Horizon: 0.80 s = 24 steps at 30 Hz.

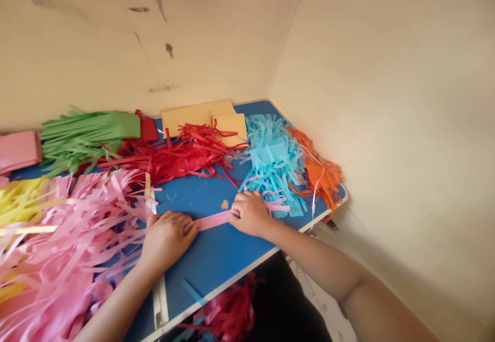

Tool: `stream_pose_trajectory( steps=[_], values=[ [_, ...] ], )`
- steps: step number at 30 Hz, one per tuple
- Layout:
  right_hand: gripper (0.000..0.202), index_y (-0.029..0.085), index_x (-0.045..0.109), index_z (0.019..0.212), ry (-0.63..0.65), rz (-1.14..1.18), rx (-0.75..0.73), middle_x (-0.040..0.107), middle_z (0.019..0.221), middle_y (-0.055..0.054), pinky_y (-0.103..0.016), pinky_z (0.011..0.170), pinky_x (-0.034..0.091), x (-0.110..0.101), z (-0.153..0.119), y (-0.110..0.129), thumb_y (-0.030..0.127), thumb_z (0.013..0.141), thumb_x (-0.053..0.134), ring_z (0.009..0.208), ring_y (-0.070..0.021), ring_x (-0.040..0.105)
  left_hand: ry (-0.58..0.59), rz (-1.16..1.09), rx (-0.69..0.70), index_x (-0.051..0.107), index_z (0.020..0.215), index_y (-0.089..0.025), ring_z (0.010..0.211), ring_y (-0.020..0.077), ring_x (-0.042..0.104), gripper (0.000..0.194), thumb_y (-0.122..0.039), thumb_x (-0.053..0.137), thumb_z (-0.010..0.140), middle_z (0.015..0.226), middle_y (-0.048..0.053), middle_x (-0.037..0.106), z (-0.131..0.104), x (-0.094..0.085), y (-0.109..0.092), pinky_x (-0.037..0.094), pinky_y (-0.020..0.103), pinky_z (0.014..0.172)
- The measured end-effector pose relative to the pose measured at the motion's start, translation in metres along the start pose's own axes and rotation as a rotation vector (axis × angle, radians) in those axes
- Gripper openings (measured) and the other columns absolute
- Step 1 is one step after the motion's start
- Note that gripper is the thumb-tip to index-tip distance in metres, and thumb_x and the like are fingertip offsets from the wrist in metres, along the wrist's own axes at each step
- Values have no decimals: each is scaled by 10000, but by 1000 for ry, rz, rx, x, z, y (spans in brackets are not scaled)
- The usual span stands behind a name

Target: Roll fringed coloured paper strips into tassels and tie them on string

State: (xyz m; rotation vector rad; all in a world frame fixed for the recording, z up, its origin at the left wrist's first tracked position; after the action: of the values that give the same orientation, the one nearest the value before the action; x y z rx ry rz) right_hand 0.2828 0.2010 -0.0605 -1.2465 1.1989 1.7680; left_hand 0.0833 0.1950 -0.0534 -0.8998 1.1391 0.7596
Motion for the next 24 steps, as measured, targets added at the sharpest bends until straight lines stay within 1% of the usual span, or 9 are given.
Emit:
stream_pose_trajectory(
  steps=[3, 5, 6, 8, 11, 16, 19, 22, 24],
  values=[
    [176, 194, 594, 688, -16, -4, 43, 620, 774, -21, -340, 724, 281, -9, 0, -4, 303, 805, 667, 805, -195, 515, -62, 30, -39, 658, 837, -219, 749, 242, 623, 266, -436, 513, 889, 737, 32, 697, -2, -5, 1, 362, 394, 731],
    [71, 195, 631, 838, -122, -59, 97, 648, 879, -55, -364, 762, 289, -24, -4, -4, 263, 830, 651, 871, -224, 524, -141, 80, 4, 670, 978, -225, 881, 277, 630, 214, -365, 536, 888, 920, 71, 713, -4, -14, -4, 381, 453, 838],
    [78, 193, 638, 918, -179, -92, 83, 654, 947, -76, -378, 782, 290, -30, -8, 1, 233, 852, 626, 907, -238, 524, -173, 109, 59, 681, 981, -245, 938, 291, 620, 185, -316, 536, 891, 983, 76, 708, -5, -18, -10, 367, 492, 903],
    [130, 187, 635, 999, -212, -131, -83, 653, 1023, -101, -389, 800, 297, -34, -15, 19, 185, 890, 565, 933, -244, 527, -194, 160, 190, 703, 905, -280, 988, 297, 604, 197, -220, 514, 896, 984, 52, 712, -7, -23, -23, 309, 546, 997],
    [128, 164, 644, 937, -105, -121, -375, 665, 959, -92, -363, 766, 318, -19, -21, 41, 198, 933, 522, 863, -214, 545, -202, 187, 294, 702, 874, -260, 954, 276, 615, 249, -144, 482, 893, 881, 24, 733, -12, -27, -38, 295, 542, 1028],
    [237, 168, 663, 829, -63, -143, -566, 692, 888, -58, -342, 755, 321, -5, -7, 31, 187, 983, 484, 785, -170, 568, -234, 174, 268, 699, 959, -202, 949, 279, 629, 197, -260, 523, 893, 923, 69, 748, -16, -26, -45, 321, 535, 1017],
    [174, 164, 676, 843, -34, -123, -565, 703, 894, -45, -338, 766, 327, -8, 5, 26, 221, 952, 552, 785, -161, 581, -213, 136, 224, 692, 945, -188, 940, 283, 631, 188, -289, 555, 866, 923, 82, 740, -11, -24, -42, 317, 551, 1015],
    [125, 175, 679, 817, -7, -128, -462, 699, 861, -29, -334, 762, 327, -11, 12, 30, 218, 907, 603, 798, -166, 581, -209, 118, 185, 681, 864, -207, 880, 255, 634, 137, -190, 546, 850, 844, 51, 722, -6, -24, -39, 330, 537, 991],
    [123, 179, 673, 853, -26, -156, -429, 687, 873, -45, -350, 769, 325, -11, 10, 38, 294, 888, 644, 847, -197, 568, -232, 131, 172, 671, 814, -219, 858, 240, 632, 170, -149, 527, 868, 787, 26, 710, -6, -26, -39, 328, 527, 987]
  ],
)
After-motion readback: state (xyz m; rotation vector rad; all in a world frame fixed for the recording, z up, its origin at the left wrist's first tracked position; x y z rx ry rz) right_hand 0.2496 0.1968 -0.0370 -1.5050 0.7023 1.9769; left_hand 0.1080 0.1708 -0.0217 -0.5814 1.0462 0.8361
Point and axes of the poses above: each hand's wrist, its own z-axis towards the middle knuckle, its own x-axis out of the palm, y = z × x, the point moved 6 cm from there along z, towards the middle knuckle
